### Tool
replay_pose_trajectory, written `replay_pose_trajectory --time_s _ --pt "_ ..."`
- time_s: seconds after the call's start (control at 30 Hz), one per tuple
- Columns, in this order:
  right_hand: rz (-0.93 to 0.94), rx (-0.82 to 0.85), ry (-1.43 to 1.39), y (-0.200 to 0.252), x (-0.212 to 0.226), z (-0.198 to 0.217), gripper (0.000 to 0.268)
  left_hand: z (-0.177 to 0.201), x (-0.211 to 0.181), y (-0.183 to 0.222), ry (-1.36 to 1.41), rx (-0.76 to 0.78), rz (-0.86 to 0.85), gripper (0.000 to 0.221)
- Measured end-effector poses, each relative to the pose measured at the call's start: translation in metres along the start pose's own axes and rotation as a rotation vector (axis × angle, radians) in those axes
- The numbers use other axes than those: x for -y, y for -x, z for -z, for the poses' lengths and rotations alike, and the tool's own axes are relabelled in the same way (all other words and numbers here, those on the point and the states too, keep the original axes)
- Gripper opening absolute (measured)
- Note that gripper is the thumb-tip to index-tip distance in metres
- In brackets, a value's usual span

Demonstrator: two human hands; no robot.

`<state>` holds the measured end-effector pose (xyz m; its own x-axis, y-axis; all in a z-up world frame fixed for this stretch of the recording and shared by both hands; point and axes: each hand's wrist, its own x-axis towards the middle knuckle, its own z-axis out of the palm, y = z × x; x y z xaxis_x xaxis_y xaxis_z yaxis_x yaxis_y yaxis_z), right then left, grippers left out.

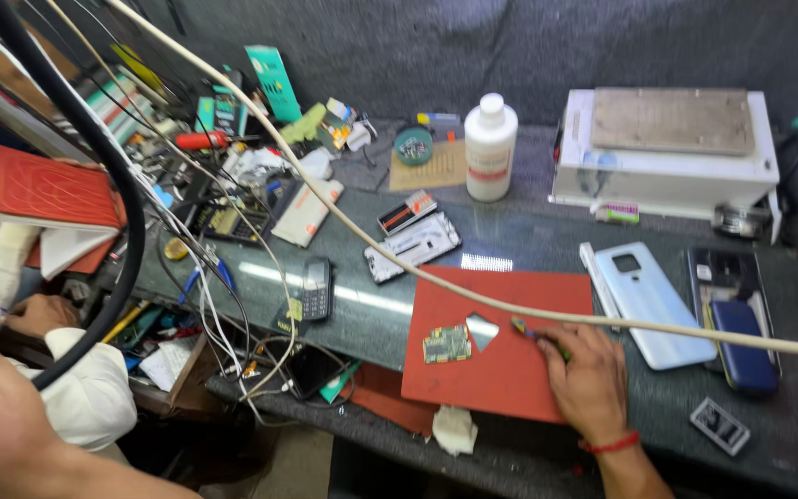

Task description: The person cleans and applies heat to a small mobile phone circuit board using a brush and a hot air rework tool on a red work mat.

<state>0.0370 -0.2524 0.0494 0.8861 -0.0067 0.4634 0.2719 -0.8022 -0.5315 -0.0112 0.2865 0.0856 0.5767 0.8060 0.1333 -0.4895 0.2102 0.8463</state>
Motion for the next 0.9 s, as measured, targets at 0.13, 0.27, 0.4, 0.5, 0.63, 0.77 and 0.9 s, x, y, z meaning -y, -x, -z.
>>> replay_pose_trajectory --time_s 0.13,0.27,0.4,0.5,0.63,0.77,0.9 --pt "0.065 -0.018 0.04 0.003 0.002 -0.001 0.014 0.017 -0.055 0.041 0.392 0.119 0.049 0.037" --pt "0.014 -0.05 0.005 0.007 0.008 -0.001 0.014 0.002 -0.085 0.089 0.834 0.315 0.232 0.039" --pt "0.054 -0.026 0.064 0.008 0.013 0.001 0.011 -0.033 -0.055 0.145 1.046 0.457 0.627 0.044" --pt "0.058 -0.028 0.084 0.006 0.016 0.001 0.011 -0.055 -0.033 0.182 0.95 0.434 0.826 0.038" --pt "0.088 -0.029 0.094 0.01 0.014 0.0 0.01 -0.072 -0.012 0.182 0.847 0.394 0.68 0.036" --pt "0.081 -0.038 0.07 0.008 0.017 0.0 0.012 -0.084 0.0 0.192 0.878 0.386 0.819 0.028" --pt "0.079 -0.04 0.081 0.009 0.016 -0.002 0.011 -0.084 0.028 0.23 0.536 0.378 1.015 0.041"
